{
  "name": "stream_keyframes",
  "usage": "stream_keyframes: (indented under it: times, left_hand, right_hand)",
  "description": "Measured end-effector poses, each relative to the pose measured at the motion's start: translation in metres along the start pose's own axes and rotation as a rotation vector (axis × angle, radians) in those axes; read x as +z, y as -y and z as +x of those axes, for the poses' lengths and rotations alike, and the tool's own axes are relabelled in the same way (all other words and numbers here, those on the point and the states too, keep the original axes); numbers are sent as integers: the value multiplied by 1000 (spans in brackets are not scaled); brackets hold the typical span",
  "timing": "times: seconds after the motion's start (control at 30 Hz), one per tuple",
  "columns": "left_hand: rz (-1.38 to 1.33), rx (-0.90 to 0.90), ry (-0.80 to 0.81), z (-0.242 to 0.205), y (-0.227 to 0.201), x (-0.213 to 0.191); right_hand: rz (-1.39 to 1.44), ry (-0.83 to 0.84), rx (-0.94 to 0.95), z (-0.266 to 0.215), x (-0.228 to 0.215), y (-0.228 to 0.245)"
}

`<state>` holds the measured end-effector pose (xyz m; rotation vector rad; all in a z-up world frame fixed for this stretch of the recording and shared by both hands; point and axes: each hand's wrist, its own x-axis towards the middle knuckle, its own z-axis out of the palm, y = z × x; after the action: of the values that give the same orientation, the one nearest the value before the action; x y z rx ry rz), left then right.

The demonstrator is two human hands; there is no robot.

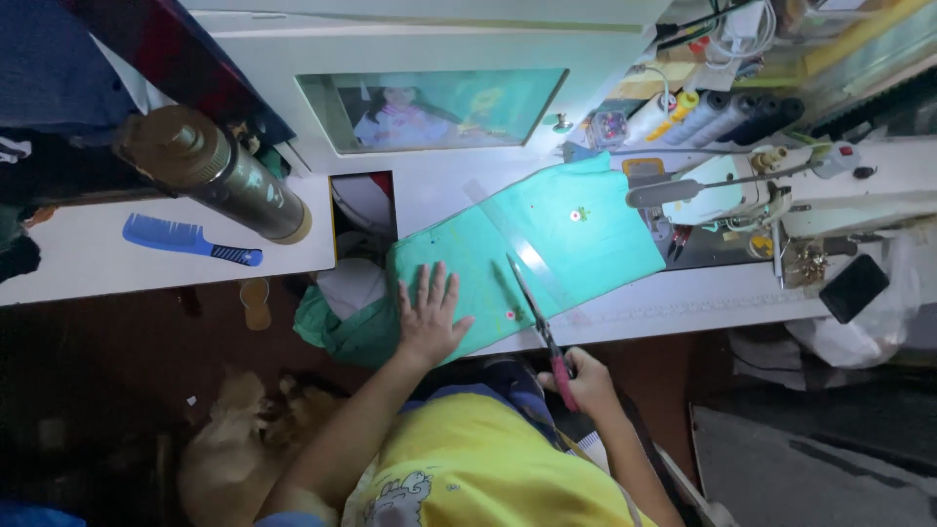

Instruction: Cutting a piece of green fabric with scissors and then sorting through various small fabric scraps on a work table next to a sewing machine.

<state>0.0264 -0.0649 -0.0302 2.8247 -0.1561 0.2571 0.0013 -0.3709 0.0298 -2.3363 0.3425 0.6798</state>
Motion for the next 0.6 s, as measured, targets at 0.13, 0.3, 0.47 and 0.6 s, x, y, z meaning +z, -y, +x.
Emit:
stream_keyframes:
  times: [0.13,0.3,0.47,0.6]
  left_hand:
    - [147,85,50,-26,-11,11]
    - [61,245,42,-50,-3,-8]
    - [-191,-41,62,-79,31,-9]
    - [-617,-562,99,-105,70,14]
  right_hand:
    - [109,53,-12,-37,21,-32]
    - [282,101,26,-60,36,-57]
    - [216,101,33,-58,35,-60]
    - [101,151,69,-56,30,-53]
